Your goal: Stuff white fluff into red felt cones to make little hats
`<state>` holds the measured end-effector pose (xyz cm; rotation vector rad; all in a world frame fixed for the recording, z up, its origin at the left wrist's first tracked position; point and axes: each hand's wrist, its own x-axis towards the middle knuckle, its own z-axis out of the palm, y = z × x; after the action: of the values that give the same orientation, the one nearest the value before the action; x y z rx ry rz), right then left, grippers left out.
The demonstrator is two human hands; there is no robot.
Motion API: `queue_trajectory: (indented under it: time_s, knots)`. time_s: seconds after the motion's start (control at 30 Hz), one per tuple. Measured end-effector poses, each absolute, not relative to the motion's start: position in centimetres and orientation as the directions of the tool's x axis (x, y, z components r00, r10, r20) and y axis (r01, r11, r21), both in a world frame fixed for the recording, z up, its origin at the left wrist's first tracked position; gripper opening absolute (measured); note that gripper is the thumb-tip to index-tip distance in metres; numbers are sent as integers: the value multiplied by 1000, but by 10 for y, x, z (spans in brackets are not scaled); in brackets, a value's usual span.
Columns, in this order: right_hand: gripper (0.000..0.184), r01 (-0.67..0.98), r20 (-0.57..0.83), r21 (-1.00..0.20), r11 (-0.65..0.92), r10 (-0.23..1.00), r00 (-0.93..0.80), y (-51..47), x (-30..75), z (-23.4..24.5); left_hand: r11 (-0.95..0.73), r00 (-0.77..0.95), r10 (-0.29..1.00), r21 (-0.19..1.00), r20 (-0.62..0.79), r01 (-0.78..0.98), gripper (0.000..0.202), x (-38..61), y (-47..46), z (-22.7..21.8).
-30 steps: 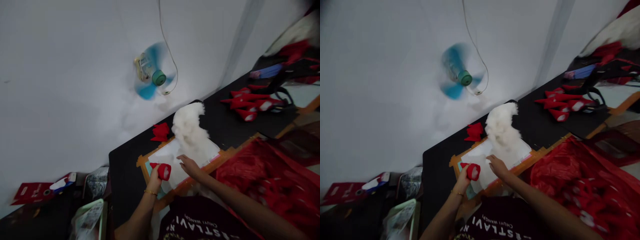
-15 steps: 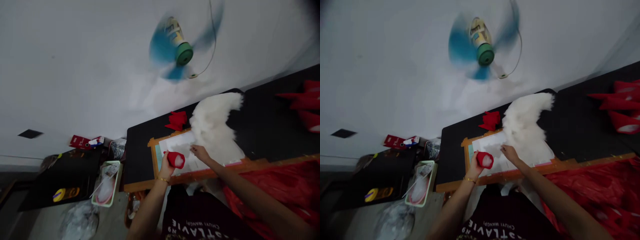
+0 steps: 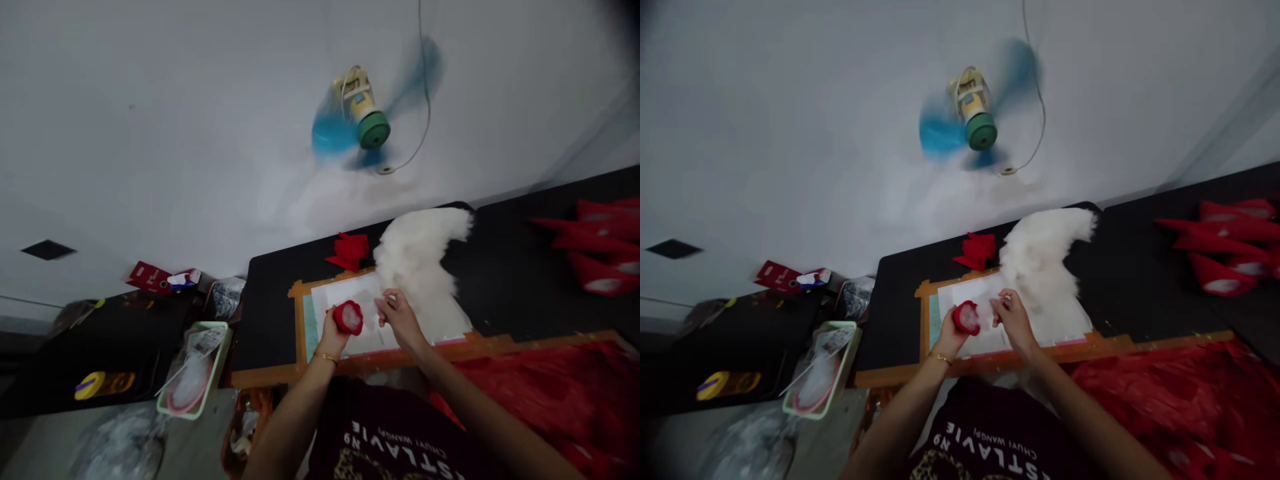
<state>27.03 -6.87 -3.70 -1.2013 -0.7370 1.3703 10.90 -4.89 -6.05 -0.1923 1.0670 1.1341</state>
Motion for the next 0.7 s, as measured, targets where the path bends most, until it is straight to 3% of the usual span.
queue_trajectory:
  time_s: [0.13,0.2,0.27,0.33,0.4,0.47,0.57,0.7]
  knots:
    - [49,-301,-180,-946,-123,969,169,-75,257,-24,474,58,647,341,-761,-812,27,118,-46,-44]
    - [44,-135,-50,-991,-23,979,196,-77,249,-26,463,60,656,338,-753,-819,26,123,-46,-32]
    - [37,140,192,-975,172,970,147,-78,242,-29,441,48,669,344,-742,-829,24,126,-46,-20]
    - [35,399,440,-828,394,897,27,-78,236,-31,422,36,679,350,-733,-837,23,126,-45,-9]
    - [33,553,592,-647,525,803,-71,-76,232,-30,394,9,714,391,-700,-832,19,125,-45,2]
    - [28,647,654,-535,543,751,-90,-74,229,-25,322,-57,790,492,-611,-809,17,122,-45,11]
    - [30,702,676,-470,535,729,-103,-73,227,-14,162,-156,900,645,-407,-747,33,117,-48,25]
    - [32,673,704,-381,633,671,-232,-74,221,2,113,-142,945,699,-295,-706,42,104,-53,44]
